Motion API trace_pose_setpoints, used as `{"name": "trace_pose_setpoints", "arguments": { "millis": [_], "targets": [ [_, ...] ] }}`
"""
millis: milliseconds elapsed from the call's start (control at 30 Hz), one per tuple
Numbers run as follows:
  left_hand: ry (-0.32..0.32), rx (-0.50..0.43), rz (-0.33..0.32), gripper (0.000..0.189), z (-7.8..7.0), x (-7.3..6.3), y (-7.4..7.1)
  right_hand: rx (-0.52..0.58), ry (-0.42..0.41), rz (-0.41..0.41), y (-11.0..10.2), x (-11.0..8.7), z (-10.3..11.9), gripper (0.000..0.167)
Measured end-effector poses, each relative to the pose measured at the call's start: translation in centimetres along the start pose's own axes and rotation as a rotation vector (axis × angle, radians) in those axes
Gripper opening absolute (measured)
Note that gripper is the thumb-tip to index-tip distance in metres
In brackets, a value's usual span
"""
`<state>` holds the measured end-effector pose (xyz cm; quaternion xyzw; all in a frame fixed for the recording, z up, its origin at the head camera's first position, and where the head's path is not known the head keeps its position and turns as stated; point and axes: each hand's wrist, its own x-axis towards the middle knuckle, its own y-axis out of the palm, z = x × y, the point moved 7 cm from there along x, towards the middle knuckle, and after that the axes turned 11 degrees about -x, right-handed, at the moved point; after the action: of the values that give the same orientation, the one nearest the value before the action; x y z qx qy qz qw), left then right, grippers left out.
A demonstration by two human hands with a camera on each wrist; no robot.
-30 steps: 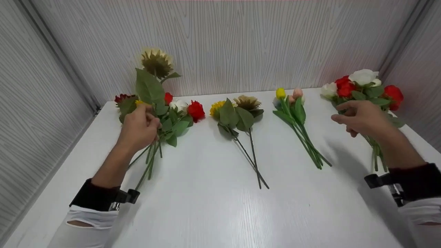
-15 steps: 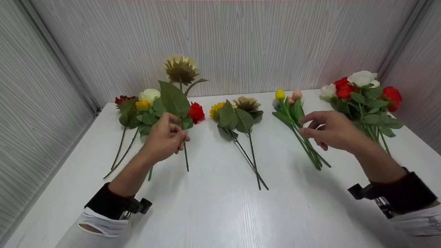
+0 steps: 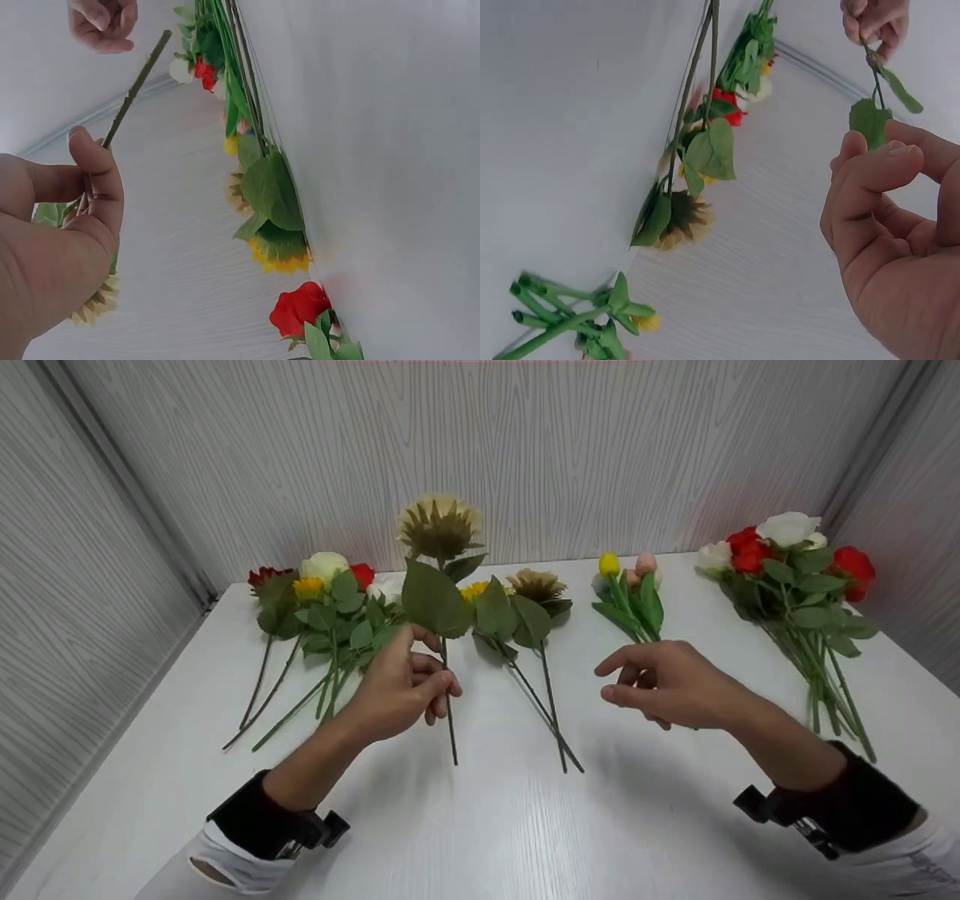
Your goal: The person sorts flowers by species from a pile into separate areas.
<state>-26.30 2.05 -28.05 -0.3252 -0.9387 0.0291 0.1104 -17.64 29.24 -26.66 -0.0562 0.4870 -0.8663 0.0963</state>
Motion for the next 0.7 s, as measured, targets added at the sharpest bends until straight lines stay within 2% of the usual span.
{"name": "trace_pose_setpoints", "arguments": {
  "millis": [133,233,367,467,600,700],
  "targets": [
    [0.015,-0.145,0.076,0.031,-0.4,-0.6,1.9,0.016,-0.080,0.068,2.3,-0.3,1.9,0.030],
    [0.025,-0.261,0.171,0.033,-0.6,-1.2,3.8,0.046,-0.144,0.126,4.0,-0.8,3.4,0.027],
    [0.041,-0.399,0.319,0.043,-1.1,-2.2,6.4,0.135,-0.236,0.206,5.8,-1.8,5.4,0.023],
    [0.062,-0.478,0.398,0.048,-1.5,-3.1,7.8,0.225,-0.311,0.260,6.9,-2.7,6.9,0.022],
    [0.093,-0.539,0.439,0.048,-2.0,-3.9,8.9,0.305,-0.400,0.300,8.0,-3.8,8.5,0.023],
    [0.101,-0.526,0.441,0.039,-2.1,-4.2,9.4,0.331,-0.428,0.310,8.5,-4.3,9.2,0.021]
  ]
}}
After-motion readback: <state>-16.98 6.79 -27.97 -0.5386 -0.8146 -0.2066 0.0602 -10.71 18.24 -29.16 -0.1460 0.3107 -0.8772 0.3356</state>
